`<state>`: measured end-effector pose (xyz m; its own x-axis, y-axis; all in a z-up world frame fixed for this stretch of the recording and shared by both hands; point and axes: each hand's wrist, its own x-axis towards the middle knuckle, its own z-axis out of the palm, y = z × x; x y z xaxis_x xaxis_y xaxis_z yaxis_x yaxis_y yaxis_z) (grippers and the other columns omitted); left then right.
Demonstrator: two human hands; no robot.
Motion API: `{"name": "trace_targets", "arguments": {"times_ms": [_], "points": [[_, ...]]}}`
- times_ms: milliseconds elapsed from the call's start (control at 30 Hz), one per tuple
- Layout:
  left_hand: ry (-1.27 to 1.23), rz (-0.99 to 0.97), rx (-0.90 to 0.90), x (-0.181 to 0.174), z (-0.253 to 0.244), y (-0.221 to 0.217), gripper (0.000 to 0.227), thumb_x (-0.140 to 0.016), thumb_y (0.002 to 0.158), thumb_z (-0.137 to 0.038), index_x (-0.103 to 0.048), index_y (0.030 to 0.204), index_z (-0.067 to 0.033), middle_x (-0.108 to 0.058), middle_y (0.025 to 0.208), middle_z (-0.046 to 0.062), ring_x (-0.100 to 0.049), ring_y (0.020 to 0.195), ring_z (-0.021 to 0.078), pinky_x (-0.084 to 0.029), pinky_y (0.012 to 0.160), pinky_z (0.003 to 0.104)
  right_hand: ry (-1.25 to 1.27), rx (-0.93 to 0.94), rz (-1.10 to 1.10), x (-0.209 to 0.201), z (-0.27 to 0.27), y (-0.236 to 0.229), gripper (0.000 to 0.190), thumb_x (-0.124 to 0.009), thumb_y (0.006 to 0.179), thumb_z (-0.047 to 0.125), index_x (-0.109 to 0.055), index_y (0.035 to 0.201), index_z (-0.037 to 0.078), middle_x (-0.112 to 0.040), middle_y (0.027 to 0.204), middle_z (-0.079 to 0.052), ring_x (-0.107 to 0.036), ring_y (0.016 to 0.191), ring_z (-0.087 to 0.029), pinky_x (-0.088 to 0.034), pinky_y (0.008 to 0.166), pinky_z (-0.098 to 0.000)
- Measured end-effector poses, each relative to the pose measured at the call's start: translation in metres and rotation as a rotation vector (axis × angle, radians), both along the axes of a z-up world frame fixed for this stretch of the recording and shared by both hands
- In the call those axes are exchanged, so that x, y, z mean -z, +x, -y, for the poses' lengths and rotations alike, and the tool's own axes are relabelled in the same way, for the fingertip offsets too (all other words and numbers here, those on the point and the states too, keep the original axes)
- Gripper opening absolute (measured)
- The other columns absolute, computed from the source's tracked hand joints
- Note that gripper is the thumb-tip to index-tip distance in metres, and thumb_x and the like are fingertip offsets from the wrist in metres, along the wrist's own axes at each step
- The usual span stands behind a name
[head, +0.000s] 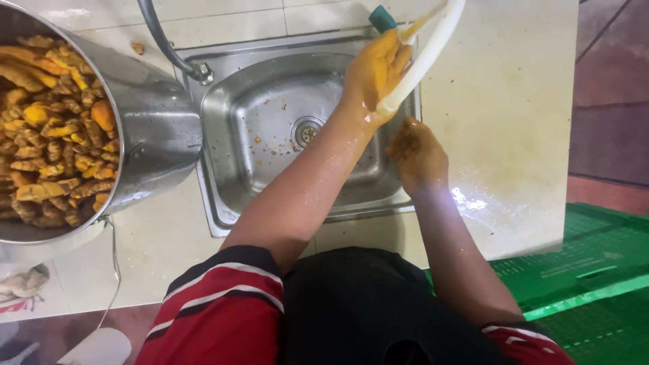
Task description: Washing turmeric roots in a sink and transferring them to a large pot
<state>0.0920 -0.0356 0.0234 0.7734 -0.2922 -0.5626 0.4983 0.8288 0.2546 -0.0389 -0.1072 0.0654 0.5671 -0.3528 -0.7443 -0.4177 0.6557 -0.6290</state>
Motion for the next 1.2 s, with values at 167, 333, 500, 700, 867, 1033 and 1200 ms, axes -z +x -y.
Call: {"name": "trace_targets", "arguments": {"times_ms": [167, 333, 500, 700, 867, 1033, 1200], "points": [[0.054, -0.076, 0.007, -0.057, -0.011, -0.016, 0.070, -0.064, 0.083, -0.026, -0.050, 0.147, -0.0011, -0.039, 0.167, 0.010, -0.034, 0.155, 0.0315, -0.028, 0.128, 0.042, -0.049, -0.168, -0.020, -0.012, -0.010, 0.005, 0.007, -0.064, 0.090, 0.015, -0.067, 0.090, 0.009, -0.058, 0.073, -0.001, -0.054, 0.067, -0.013, -0.044, 0.065, -0.0273], [0.643, 0.102, 0.147, 0.063, -0.014, -0.012, 0.048, -0.063, 0.084, -0.033, -0.066, 0.128, -0.0152, -0.070, 0.117, 0.002, -0.063, 0.112, 0.0217, -0.050, 0.097, 0.035, -0.781, -0.618, 0.077, 0.022, 0.014, 0.035, 0.035, -0.050, 0.089, 0.017, -0.072, 0.115, 0.010, -0.071, 0.106, -0.007, -0.064, 0.096, -0.020, -0.050, 0.081, -0.0342], [1.751, 0.794, 0.272, 0.093, -0.049, -0.005, 0.037, -0.054, 0.089, -0.016, -0.065, 0.124, -0.0127, -0.058, 0.123, 0.012, -0.058, 0.114, 0.0378, -0.047, 0.105, 0.049, -1.588, -0.785, 0.659, 0.059, 0.041, 0.088, 0.028, -0.055, 0.094, 0.009, -0.066, 0.117, -0.003, -0.067, 0.108, -0.022, -0.056, 0.109, -0.043, -0.041, 0.089, -0.0516], [2.075, 1.147, 0.663, 0.080, -0.049, 0.013, 0.062, -0.064, 0.083, -0.009, -0.052, 0.145, -0.0143, -0.042, 0.147, 0.003, -0.044, 0.125, 0.0278, -0.048, 0.095, 0.041, -1.729, -1.184, 0.356, 0.052, 0.026, 0.103, 0.051, -0.068, 0.099, 0.023, -0.053, 0.143, 0.003, -0.047, 0.144, -0.022, -0.038, 0.138, -0.043, -0.028, 0.106, -0.0630], [1.977, 1.151, 1.045, 0.066, -0.060, 0.015, 0.081, -0.049, 0.087, 0.000, -0.034, 0.161, -0.0269, -0.018, 0.169, 0.006, -0.018, 0.152, 0.0380, -0.024, 0.121, 0.060, -1.629, -1.313, 0.097, 0.068, 0.024, 0.068, 0.087, -0.054, 0.092, 0.032, -0.017, 0.167, 0.008, -0.012, 0.173, -0.015, -0.011, 0.156, -0.052, -0.001, 0.122, -0.0685], [2.290, 1.403, 0.285, 0.126, -0.071, 0.014, 0.050, -0.062, 0.085, -0.016, -0.061, 0.135, -0.0187, -0.056, 0.131, 0.002, -0.054, 0.110, 0.0287, -0.048, 0.082, 0.045, -1.741, -1.057, 0.476, 0.104, 0.049, 0.022, 0.043, -0.068, 0.099, 0.026, -0.063, 0.133, 0.002, -0.044, 0.158, -0.022, -0.030, 0.148, -0.051, -0.022, 0.119, -0.0669], [2.179, 1.465, 0.573, 0.105, -0.082, -0.019, 0.010, -0.061, 0.088, -0.019, -0.067, 0.083, -0.0127, -0.061, 0.088, 0.006, -0.053, 0.093, 0.0324, -0.041, 0.071, 0.046, -1.703, -0.823, 0.714, 0.110, 0.052, 0.018, 0.007, -0.074, 0.094, 0.002, -0.076, 0.098, -0.003, -0.066, 0.133, -0.022, -0.052, 0.134, -0.047, -0.037, 0.114, -0.0598]]}}
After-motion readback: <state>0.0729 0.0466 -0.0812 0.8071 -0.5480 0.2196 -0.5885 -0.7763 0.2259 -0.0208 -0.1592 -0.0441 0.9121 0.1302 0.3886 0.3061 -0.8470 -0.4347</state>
